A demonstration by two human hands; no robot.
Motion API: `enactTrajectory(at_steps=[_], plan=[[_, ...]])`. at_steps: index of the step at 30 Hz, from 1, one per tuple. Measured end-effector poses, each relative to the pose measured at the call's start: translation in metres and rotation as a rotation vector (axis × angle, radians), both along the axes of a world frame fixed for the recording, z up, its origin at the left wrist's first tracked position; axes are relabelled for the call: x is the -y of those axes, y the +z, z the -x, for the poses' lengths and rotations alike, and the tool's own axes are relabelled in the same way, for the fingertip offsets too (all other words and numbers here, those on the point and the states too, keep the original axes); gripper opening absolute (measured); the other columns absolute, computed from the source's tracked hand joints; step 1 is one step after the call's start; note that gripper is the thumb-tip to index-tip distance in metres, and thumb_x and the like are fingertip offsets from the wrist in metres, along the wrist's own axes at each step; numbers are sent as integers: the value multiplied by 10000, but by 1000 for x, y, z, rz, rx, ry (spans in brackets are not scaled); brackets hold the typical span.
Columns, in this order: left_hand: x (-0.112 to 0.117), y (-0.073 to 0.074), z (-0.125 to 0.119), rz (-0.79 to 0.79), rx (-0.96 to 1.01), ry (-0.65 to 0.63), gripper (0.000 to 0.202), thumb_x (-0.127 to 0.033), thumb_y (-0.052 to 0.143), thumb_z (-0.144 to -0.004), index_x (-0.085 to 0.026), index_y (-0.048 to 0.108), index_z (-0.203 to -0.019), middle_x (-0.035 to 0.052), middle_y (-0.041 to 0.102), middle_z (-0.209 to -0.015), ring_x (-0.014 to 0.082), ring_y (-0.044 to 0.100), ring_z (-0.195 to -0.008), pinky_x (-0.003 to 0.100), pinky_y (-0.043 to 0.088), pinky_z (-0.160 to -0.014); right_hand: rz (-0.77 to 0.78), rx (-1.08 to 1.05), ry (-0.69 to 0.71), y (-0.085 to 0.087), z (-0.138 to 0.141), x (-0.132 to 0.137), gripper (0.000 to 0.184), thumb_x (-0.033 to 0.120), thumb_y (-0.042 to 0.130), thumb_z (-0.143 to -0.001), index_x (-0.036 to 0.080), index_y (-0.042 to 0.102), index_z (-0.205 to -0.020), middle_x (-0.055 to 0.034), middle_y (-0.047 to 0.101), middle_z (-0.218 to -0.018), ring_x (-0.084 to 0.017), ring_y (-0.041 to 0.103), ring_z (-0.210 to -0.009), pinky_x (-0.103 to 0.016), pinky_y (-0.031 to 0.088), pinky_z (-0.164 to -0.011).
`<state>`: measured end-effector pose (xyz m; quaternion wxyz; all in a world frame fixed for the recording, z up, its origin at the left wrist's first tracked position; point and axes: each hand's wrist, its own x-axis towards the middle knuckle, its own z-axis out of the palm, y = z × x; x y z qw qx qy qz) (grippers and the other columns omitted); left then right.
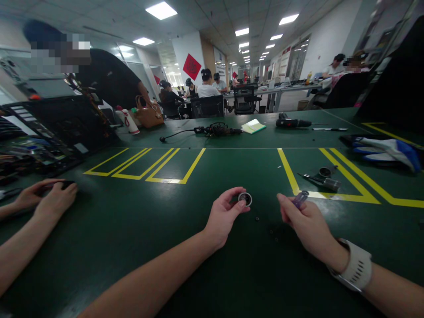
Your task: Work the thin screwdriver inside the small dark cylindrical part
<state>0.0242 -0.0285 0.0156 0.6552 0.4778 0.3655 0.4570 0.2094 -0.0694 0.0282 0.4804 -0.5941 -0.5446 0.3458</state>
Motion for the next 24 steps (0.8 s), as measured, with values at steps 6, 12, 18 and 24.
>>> enactTrajectory(at_steps=[6,12,18,24], plan=[[-1,-3,1,37,15,-32,335,-122,654,-767,-175,638,-1097,72,657,-1105,219,608,-1038,417,476,-945,26,23,15,2,3,2,474,557,497,-797,219,501,-465,43,433,-417,-122,405,-402,-264,309,-424],[0,-3,0,48,35,6,331,-81,646,-753,-187,660,-1066,63,671,-1096,201,610,-1035,416,460,-970,51,-60,7,0,4,-2,463,547,588,-745,210,512,-437,42,425,-395,-112,390,-390,-255,283,-407],[-1,-4,0,69,0,52,375,-44,645,-727,-188,658,-1073,63,675,-1099,197,599,-1054,415,431,-995,33,-291,23,-8,3,-4,400,495,461,-854,217,481,-568,47,426,-493,-110,396,-411,-251,354,-401],[0,-7,-1,15,-37,68,385,-50,667,-704,-191,661,-1063,47,692,-1043,170,620,-987,378,446,-966,-94,-243,153,1,6,7,288,443,543,-832,213,635,-685,-18,608,-647,-172,561,-626,-293,451,-575]])
